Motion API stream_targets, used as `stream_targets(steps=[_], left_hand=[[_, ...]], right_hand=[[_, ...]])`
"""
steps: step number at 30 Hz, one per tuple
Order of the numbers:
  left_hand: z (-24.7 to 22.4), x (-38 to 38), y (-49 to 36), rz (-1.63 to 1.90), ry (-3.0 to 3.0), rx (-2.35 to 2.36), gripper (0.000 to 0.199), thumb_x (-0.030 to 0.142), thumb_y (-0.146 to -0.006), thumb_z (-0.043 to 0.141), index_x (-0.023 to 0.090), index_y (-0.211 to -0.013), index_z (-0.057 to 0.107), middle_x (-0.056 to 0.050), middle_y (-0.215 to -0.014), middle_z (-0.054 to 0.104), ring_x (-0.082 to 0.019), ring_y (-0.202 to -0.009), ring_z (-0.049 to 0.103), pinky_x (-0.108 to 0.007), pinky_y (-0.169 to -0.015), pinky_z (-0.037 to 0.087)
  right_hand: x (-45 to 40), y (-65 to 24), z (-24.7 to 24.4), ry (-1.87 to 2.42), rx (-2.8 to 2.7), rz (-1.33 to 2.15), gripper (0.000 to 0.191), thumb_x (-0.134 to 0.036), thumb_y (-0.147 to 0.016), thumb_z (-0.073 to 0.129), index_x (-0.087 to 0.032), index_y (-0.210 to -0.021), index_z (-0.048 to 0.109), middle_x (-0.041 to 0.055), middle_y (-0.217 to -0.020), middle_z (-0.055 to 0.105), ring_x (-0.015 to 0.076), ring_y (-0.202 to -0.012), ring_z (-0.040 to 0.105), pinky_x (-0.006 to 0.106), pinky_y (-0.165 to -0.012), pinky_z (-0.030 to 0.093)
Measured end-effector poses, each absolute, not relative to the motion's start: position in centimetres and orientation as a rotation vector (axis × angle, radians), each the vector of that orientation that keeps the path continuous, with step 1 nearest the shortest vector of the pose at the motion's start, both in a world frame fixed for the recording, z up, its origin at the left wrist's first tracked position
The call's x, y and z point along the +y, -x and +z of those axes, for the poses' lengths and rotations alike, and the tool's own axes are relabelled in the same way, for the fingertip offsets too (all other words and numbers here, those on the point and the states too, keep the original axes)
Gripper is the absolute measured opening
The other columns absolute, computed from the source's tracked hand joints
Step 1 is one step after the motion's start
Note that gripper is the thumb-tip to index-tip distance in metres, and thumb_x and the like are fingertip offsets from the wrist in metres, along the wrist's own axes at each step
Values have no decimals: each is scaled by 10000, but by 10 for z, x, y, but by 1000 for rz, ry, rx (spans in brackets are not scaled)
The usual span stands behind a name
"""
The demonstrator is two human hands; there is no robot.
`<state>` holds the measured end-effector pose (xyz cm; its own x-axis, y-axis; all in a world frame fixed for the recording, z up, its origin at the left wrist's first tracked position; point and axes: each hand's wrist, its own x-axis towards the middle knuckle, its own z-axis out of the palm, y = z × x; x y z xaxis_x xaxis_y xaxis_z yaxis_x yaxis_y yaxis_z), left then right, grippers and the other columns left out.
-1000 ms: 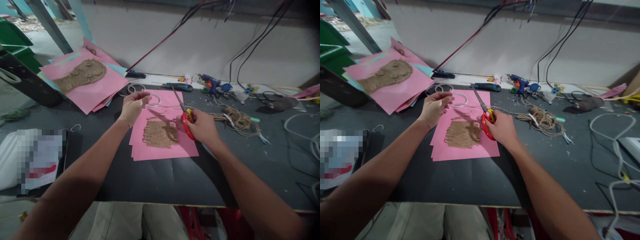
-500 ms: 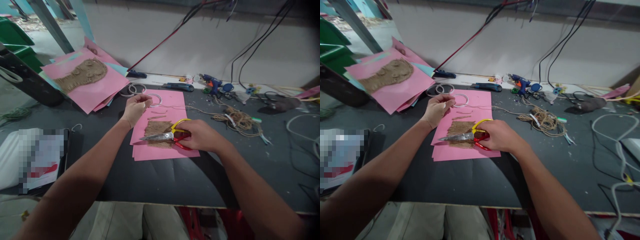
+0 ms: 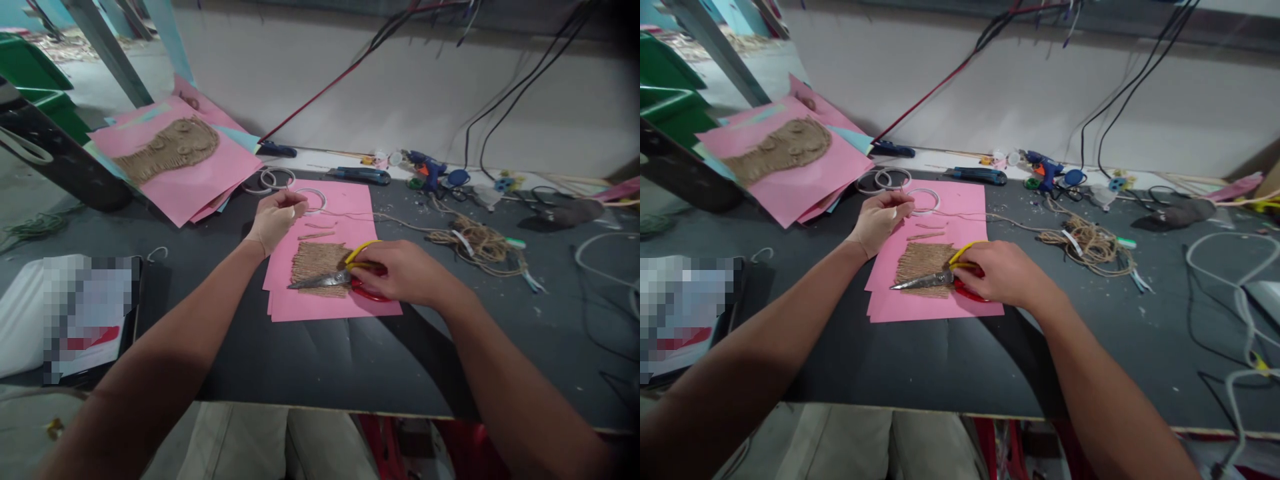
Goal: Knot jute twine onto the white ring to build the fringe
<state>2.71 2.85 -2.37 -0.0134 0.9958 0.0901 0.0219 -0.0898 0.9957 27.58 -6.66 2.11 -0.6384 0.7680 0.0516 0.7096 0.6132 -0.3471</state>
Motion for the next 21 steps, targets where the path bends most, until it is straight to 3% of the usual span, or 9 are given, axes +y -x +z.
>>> stream_targets(steps=[4,8,12,16,21], left_hand=[[-25,29,-27,1277,-1302,1198,179,268,-688,757,160,-827,725,-2,-713,643,-93,-612,511,-226,-559,412],[-26,29,-28,1281,-1318,1190,177,263,-689,756,155,-825,723,-21,-776,679,-98,-638,531,-227,-574,430],[-27,28,-28,1276,-1341,1164,171,261,-692,757,151,-818,721,-23,-778,685,-98,-646,536,-227,-590,437],[-25,27,-29,1264,-1353,1153,167,254,-690,756,143,-810,718,-17,-757,677,-98,-648,535,-228,-608,443],[-25,27,-29,1243,-1420,1185,183,272,-694,750,140,-819,729,-26,-777,690,-121,-703,573,-244,-667,471]], right_hand=[[-66,-277,14,1299,-2506,227,243,-338,-972,564,-201,-870,737,42,-787,740,183,-696,663,296,-649,433],[-64,-278,10,1279,-2347,106,241,-342,-978,573,-191,-850,711,32,-768,716,172,-659,629,312,-645,443],[-61,-272,3,1153,-2339,153,239,-383,-986,572,-182,-1003,700,90,-1007,730,235,-945,659,369,-857,509],[-60,-263,-7,1074,-2467,217,440,-477,-1001,525,-149,-1273,633,156,-1332,631,305,-1258,546,480,-1080,441],[-58,-255,-12,1115,-2512,218,556,-533,-1021,437,-138,-1393,563,163,-1508,507,318,-1419,412,522,-1183,351]])
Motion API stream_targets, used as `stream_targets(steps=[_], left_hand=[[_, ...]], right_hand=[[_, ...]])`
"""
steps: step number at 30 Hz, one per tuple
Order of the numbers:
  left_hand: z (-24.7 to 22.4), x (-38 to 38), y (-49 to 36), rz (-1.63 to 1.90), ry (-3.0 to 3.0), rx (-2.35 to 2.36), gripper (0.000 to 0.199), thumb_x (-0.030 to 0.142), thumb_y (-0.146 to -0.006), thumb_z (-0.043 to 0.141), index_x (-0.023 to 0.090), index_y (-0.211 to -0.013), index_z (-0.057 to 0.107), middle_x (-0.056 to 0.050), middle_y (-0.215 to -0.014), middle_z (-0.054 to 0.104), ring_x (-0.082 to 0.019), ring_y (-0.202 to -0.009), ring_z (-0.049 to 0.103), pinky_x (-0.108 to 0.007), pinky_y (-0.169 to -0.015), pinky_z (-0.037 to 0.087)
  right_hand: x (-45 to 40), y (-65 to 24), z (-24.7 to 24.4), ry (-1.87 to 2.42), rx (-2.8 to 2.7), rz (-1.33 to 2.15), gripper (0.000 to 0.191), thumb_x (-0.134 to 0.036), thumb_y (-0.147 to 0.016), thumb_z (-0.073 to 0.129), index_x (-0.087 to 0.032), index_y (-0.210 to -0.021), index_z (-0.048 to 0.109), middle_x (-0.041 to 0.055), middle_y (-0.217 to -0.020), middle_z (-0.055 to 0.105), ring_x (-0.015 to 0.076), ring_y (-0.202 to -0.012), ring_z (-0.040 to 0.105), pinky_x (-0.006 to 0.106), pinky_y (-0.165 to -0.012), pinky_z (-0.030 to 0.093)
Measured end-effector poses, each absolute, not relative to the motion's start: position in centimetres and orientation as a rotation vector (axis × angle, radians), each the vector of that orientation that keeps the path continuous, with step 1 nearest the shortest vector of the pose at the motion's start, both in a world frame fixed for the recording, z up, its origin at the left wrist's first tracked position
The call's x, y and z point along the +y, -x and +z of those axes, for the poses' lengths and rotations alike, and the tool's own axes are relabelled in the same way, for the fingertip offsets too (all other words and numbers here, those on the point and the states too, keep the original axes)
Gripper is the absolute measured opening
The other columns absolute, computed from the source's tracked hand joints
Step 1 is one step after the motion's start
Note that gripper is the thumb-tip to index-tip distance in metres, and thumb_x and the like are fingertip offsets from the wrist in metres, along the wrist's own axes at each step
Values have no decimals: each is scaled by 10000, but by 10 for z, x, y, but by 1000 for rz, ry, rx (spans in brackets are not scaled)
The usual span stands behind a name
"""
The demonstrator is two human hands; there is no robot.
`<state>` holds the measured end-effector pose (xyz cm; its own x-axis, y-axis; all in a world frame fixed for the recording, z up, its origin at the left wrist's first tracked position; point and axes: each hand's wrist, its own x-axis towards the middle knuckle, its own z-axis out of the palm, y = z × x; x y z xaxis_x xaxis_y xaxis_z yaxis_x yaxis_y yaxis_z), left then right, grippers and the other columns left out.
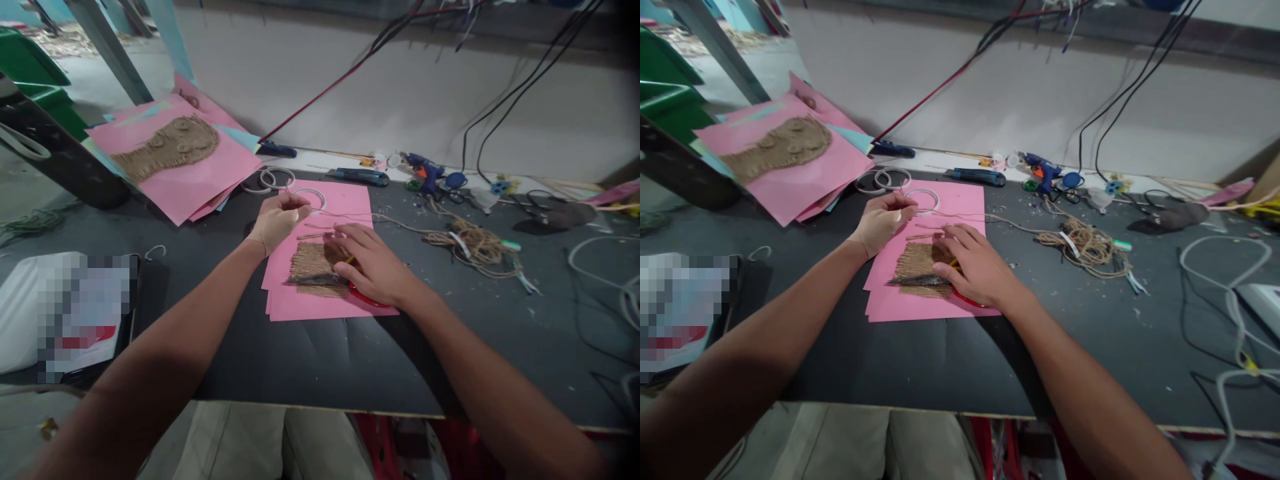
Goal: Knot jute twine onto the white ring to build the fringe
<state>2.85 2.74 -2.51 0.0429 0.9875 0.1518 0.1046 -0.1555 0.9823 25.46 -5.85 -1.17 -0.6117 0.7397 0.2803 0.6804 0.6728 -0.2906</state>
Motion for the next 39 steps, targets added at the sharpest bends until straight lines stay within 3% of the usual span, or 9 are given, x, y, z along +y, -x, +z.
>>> stream_targets(steps=[5,24,29,39], left_hand=[[-28,30,-28,1239,-1458,1191,196,285,-702,747,141,-834,738,-30,-810,704,-117,-694,567,-251,-675,473],[-17,19,-26,1042,-1484,1164,310,387,-721,780,154,-925,760,-13,-733,650,-89,-562,470,-238,-524,399],[-20,20,-25,1029,-1541,1107,304,357,-721,797,151,-943,771,-48,-834,705,-117,-690,566,-238,-605,449],[-25,24,-26,1069,-1525,1156,252,343,-705,797,149,-864,771,-46,-796,724,-114,-644,556,-246,-585,444]], right_hand=[[-53,-249,-17,1150,-2557,212,612,-566,-1014,423,-134,-1425,555,140,-1538,494,322,-1473,357,522,-1220,311],[-49,-253,-21,1082,-2341,249,481,-467,-1046,401,-146,-1360,575,159,-1399,598,291,-1327,514,517,-1129,424],[-50,-254,-20,1105,-2311,255,482,-474,-1045,402,-166,-1380,562,145,-1413,586,288,-1345,494,516,-1142,410],[-45,-260,-21,1155,-2301,184,459,-458,-1047,373,-201,-1353,599,145,-1403,587,307,-1336,495,556,-1123,404]])
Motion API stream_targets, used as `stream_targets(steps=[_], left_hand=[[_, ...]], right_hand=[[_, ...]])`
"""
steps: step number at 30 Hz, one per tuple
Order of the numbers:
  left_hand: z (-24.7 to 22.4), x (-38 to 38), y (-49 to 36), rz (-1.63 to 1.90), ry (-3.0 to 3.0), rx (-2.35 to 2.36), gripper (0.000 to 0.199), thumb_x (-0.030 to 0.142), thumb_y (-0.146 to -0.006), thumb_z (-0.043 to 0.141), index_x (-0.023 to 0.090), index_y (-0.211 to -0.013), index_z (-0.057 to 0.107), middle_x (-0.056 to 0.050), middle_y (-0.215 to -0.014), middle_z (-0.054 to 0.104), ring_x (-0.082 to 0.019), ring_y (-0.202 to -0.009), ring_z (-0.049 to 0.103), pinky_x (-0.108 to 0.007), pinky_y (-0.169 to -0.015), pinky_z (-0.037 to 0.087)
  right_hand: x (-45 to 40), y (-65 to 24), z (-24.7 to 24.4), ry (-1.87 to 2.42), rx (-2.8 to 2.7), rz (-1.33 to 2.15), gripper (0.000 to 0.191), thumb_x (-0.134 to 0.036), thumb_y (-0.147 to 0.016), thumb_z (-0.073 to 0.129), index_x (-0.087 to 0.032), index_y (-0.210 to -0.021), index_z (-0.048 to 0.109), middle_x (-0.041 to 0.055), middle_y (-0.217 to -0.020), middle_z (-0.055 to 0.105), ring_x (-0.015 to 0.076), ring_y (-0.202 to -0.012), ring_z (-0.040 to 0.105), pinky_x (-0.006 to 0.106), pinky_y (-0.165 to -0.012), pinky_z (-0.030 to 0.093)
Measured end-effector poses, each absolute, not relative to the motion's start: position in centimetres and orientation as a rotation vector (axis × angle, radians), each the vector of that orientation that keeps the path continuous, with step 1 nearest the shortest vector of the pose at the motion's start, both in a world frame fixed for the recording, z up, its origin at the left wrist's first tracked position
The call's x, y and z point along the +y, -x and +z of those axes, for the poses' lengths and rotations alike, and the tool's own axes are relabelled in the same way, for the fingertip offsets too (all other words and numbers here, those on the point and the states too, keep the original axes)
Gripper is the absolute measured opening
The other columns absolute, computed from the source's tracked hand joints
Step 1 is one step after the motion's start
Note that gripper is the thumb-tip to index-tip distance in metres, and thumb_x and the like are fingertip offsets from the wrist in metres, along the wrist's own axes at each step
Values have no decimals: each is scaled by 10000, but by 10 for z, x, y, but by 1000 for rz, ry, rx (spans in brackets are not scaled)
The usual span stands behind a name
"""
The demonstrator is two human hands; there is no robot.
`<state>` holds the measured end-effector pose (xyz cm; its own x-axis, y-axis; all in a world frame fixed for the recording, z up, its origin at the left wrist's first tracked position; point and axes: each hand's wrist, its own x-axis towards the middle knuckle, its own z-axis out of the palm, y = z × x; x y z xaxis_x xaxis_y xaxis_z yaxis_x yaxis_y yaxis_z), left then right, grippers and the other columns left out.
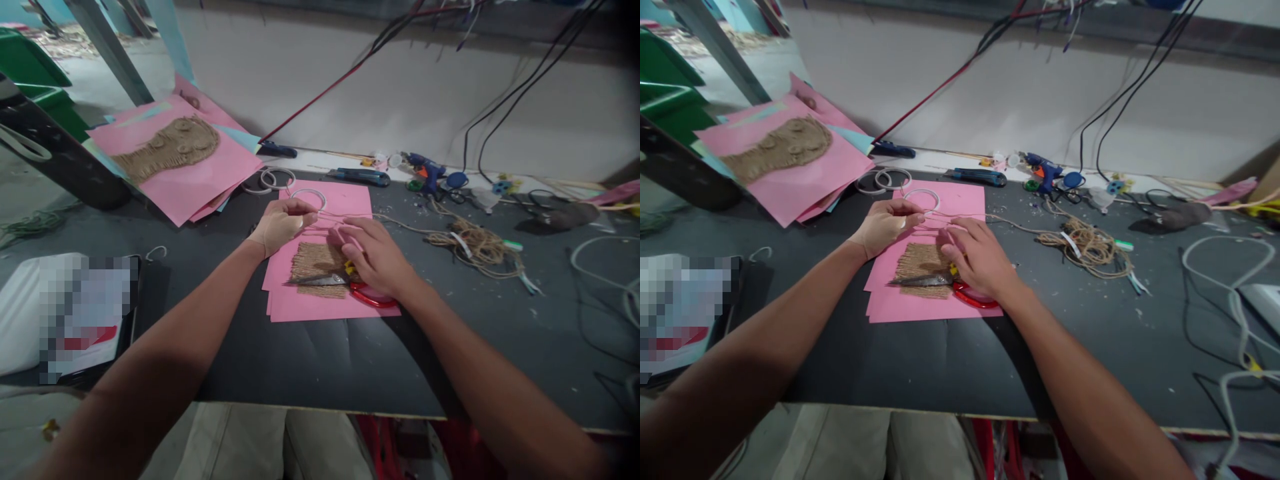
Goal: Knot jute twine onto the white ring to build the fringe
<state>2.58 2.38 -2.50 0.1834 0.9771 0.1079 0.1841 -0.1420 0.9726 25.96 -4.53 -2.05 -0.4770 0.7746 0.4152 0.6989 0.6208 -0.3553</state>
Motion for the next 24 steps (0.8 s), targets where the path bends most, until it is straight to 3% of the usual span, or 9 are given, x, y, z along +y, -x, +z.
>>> stream_targets(steps=[6,12,15,18,21,24], left_hand=[[-27,24,-26,1056,-1552,1166,195,280,-710,761,157,-862,771,-47,-805,733,-123,-662,584,-256,-605,464],[-28,25,-24,1054,-1606,1151,185,253,-708,749,160,-866,768,-52,-817,734,-127,-684,599,-261,-626,465],[-29,25,-23,1053,-1618,1149,180,257,-710,754,166,-865,770,-52,-801,723,-129,-680,596,-263,-618,464],[-29,25,-24,1045,-1603,1154,193,274,-720,754,169,-880,776,-52,-777,711,-128,-654,580,-261,-580,449],[-29,25,-24,1055,-1571,1126,202,284,-717,762,172,-883,778,-57,-811,720,-127,-661,582,-258,-578,454],[-26,24,-25,1057,-1504,1113,212,302,-718,773,176,-887,777,-42,-755,696,-105,-589,534,-252,-539,427]], right_hand=[[-22,-305,-29,1308,-2205,4,487,-484,-1037,376,-162,-1241,678,182,-1454,552,325,-1368,471,585,-1142,359],[-14,-314,-44,1380,-2331,65,623,-565,-1017,370,-138,-1429,557,175,-1572,440,356,-1486,323,637,-1186,265],[-13,-310,-44,1355,-2300,63,581,-535,-1031,340,-140,-1345,629,158,-1421,606,331,-1421,432,598,-1182,302],[-13,-309,-38,1314,-2222,12,492,-439,-1049,324,-164,-1141,722,136,-1188,732,298,-1252,584,540,-1126,389],[-16,-306,-30,1404,-2088,-117,403,-424,-1024,408,-201,-913,725,127,-957,756,304,-1004,669,510,-950,501],[-20,-304,-26,1542,-1975,-219,319,-463,-949,559,-230,-755,657,103,-818,724,304,-859,663,470,-787,524]])
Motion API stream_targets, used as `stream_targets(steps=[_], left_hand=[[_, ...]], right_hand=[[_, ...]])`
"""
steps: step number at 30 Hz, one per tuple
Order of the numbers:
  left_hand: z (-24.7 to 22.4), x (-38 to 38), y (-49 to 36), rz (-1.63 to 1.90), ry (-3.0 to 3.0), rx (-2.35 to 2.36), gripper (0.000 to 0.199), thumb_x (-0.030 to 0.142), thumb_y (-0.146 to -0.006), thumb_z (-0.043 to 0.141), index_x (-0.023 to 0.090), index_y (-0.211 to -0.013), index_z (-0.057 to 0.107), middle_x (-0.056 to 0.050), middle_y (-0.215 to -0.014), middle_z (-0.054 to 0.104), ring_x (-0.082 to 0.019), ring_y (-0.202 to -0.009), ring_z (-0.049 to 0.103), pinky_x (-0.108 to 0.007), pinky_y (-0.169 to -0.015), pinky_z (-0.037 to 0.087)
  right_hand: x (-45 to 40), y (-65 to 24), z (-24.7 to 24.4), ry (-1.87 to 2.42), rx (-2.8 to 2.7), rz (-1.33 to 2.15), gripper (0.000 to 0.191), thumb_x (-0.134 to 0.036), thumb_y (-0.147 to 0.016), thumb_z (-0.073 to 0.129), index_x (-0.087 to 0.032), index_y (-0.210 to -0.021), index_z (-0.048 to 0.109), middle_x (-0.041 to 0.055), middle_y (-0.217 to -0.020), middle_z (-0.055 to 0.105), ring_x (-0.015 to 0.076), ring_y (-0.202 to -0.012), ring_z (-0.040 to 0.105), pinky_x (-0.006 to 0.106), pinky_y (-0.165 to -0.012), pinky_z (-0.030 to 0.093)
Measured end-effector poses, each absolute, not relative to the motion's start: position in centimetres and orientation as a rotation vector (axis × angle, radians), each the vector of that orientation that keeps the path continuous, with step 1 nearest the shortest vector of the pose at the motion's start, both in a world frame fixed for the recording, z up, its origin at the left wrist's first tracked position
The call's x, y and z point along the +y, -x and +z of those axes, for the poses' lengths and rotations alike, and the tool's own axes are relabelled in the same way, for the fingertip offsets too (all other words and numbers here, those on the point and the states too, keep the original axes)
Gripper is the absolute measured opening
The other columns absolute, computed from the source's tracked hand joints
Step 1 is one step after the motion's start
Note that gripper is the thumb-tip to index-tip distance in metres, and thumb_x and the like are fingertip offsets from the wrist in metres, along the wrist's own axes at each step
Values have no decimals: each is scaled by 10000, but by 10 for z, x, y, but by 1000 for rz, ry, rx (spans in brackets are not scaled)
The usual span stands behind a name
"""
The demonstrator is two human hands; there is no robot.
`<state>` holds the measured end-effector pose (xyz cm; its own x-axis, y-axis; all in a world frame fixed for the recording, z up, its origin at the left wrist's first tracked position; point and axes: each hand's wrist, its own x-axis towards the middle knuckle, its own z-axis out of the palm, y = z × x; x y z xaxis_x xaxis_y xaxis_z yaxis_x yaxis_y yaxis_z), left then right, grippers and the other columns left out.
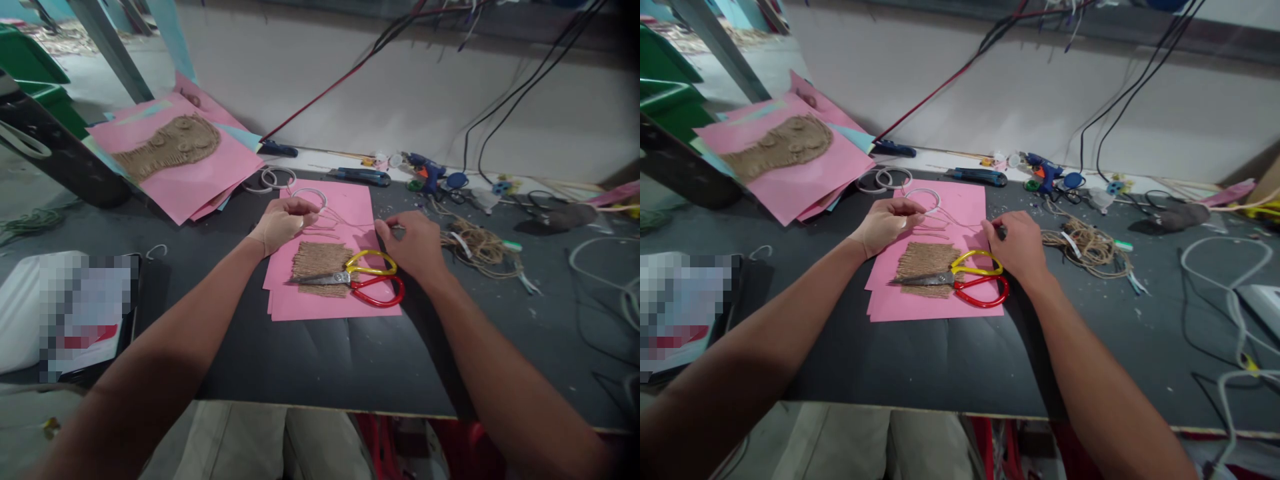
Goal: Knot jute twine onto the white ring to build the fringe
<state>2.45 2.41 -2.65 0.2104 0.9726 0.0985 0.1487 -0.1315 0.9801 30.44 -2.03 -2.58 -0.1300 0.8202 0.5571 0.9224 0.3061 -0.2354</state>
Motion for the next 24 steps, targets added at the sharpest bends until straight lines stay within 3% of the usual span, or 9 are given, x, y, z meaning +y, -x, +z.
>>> stream_targets(steps=[3,7,13,18,21,24], left_hand=[[-23,23,-24,1049,-1474,1131,216,322,-724,778,179,-887,780,-32,-696,661,-96,-543,487,-251,-504,394],[-23,23,-24,1054,-1529,1159,209,339,-728,778,184,-867,784,-47,-754,690,-113,-597,521,-255,-524,411],[-25,25,-24,1051,-1537,1154,232,349,-710,785,172,-860,784,-53,-770,703,-117,-599,526,-264,-535,419],[-21,22,-23,1053,-1501,1145,210,347,-725,788,193,-866,798,-54,-761,694,-125,-603,545,-273,-525,417],[-19,21,-20,1082,-1504,1109,209,342,-738,786,194,-885,801,-73,-857,729,-154,-711,619,-283,-580,470],[-18,21,-18,1082,-1546,1025,217,324,-741,786,185,-908,797,-97,-1032,756,-189,-904,681,-306,-746,537]], right_hand=[[-22,-305,-27,1632,-1946,-121,277,-477,-860,687,-231,-755,616,74,-766,699,273,-763,650,422,-689,512],[-19,-309,-34,1657,-1937,74,271,-475,-860,696,-213,-918,656,47,-697,683,237,-644,629,395,-622,503],[-18,-308,-35,1482,-2029,-70,243,-387,-968,536,-228,-919,712,92,-910,757,279,-852,694,448,-777,546],[-29,-297,-24,1422,-1949,-116,244,-386,-997,490,-227,-1013,675,101,-968,744,271,-896,689,434,-833,543],[-37,-289,-19,1346,-1953,-117,233,-374,-1006,478,-222,-1008,655,106,-974,729,265,-915,682,427,-860,533],[-41,-282,-18,1301,-1983,-76,201,-344,-995,486,-220,-1012,643,104,-970,720,255,-886,676,424,-845,531]])
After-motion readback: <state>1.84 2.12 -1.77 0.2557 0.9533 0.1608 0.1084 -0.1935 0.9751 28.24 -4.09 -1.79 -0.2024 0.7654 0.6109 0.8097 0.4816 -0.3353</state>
